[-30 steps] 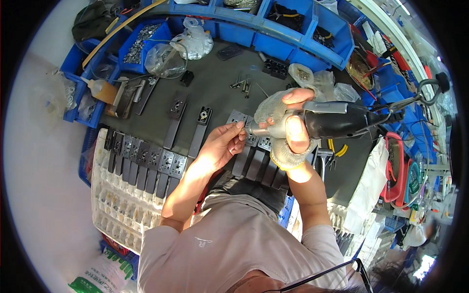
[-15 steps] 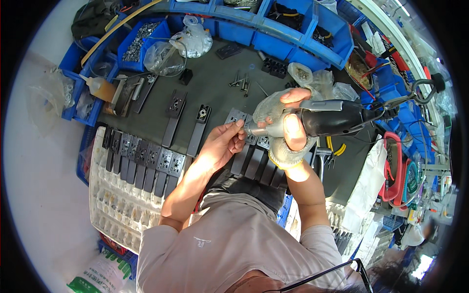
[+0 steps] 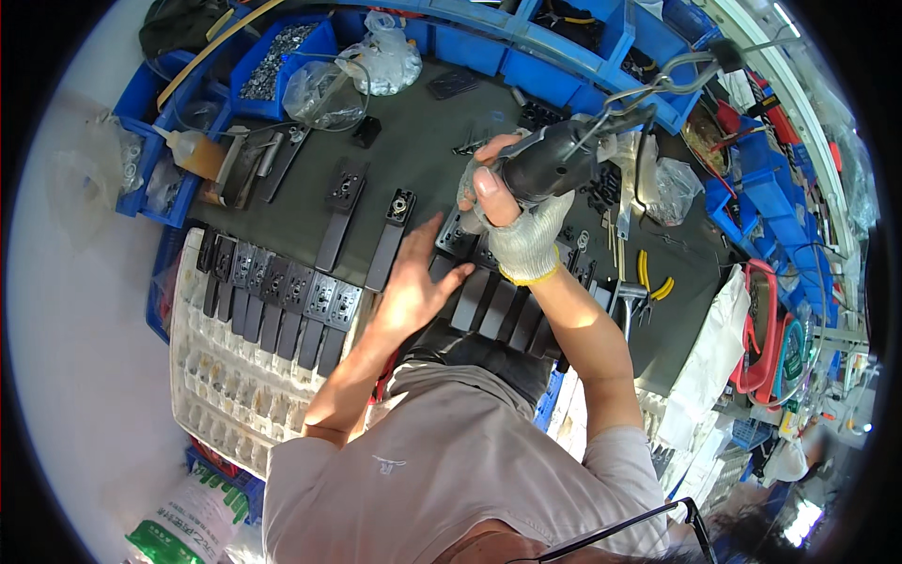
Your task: Assembling small metal components using an electric screwdriver at a workbench.
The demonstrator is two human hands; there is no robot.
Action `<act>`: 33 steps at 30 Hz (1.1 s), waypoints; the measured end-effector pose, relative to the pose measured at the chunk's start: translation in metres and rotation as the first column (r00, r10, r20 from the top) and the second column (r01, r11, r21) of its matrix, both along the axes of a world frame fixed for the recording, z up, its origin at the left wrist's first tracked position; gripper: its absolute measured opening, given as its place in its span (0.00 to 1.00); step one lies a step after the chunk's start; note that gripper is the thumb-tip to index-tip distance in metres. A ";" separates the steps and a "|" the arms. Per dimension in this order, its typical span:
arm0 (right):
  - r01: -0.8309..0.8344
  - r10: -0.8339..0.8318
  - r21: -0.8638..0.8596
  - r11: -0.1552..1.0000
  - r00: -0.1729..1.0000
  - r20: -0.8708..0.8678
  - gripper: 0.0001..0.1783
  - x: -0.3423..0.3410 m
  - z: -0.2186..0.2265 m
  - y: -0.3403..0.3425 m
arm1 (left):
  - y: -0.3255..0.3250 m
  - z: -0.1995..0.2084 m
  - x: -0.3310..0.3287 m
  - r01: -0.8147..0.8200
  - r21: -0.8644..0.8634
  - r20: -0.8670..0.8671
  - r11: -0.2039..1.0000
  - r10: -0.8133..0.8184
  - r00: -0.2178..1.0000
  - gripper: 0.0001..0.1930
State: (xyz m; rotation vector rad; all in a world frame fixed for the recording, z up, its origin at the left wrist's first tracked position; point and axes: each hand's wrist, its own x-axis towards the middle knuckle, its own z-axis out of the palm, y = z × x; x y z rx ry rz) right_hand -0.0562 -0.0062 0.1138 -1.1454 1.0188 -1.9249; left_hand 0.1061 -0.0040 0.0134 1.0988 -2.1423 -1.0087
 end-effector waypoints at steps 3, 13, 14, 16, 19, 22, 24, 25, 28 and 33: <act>-0.015 0.015 0.027 1.000 1.000 -0.006 0.12 0.005 -0.009 -0.006 | 0.002 -0.016 -0.008 -0.046 -0.088 -0.035 0.995 0.043 0.998 0.43; -0.004 0.009 0.131 0.991 0.999 -0.035 0.13 0.014 -0.026 -0.013 | -0.003 -0.026 -0.012 -0.053 -0.032 -0.032 0.998 0.052 0.998 0.36; -0.004 0.009 0.134 0.991 0.999 -0.035 0.13 0.014 -0.027 -0.013 | -0.002 -0.026 -0.013 -0.070 -0.053 -0.001 0.996 0.070 0.998 0.35; -0.013 0.020 0.163 0.987 0.999 -0.040 0.13 0.013 -0.027 -0.013 | -0.002 -0.026 -0.013 -0.075 -0.051 0.007 0.996 0.076 0.997 0.35; 0.006 0.001 0.147 0.989 0.999 -0.052 0.12 0.014 -0.030 -0.013 | -0.001 -0.027 -0.013 -0.084 -0.046 0.008 0.995 0.084 0.996 0.33; -0.022 0.036 0.091 0.996 0.988 -0.152 0.13 0.011 -0.038 -0.016 | -0.001 -0.031 -0.013 -0.091 -0.037 -0.009 0.995 0.091 0.996 0.32; -0.039 0.051 0.083 0.996 0.986 -0.157 0.13 0.011 -0.038 -0.017 | 0.000 -0.033 -0.013 -0.093 -0.030 -0.018 0.995 0.092 0.996 0.32; -0.055 0.067 0.074 0.996 0.984 -0.162 0.13 0.011 -0.038 -0.017 | 0.000 -0.034 -0.013 -0.097 -0.023 -0.017 0.995 0.097 0.995 0.31; -0.063 0.077 0.067 0.996 0.966 -0.247 0.12 0.010 -0.038 -0.018 | 0.001 -0.037 -0.012 -0.109 -0.020 -0.017 0.994 0.109 0.994 0.31; -0.031 0.047 0.057 0.998 0.955 -0.292 0.12 0.015 -0.041 -0.017 | 0.001 -0.041 -0.012 -0.103 -0.044 -0.033 0.994 0.102 0.994 0.31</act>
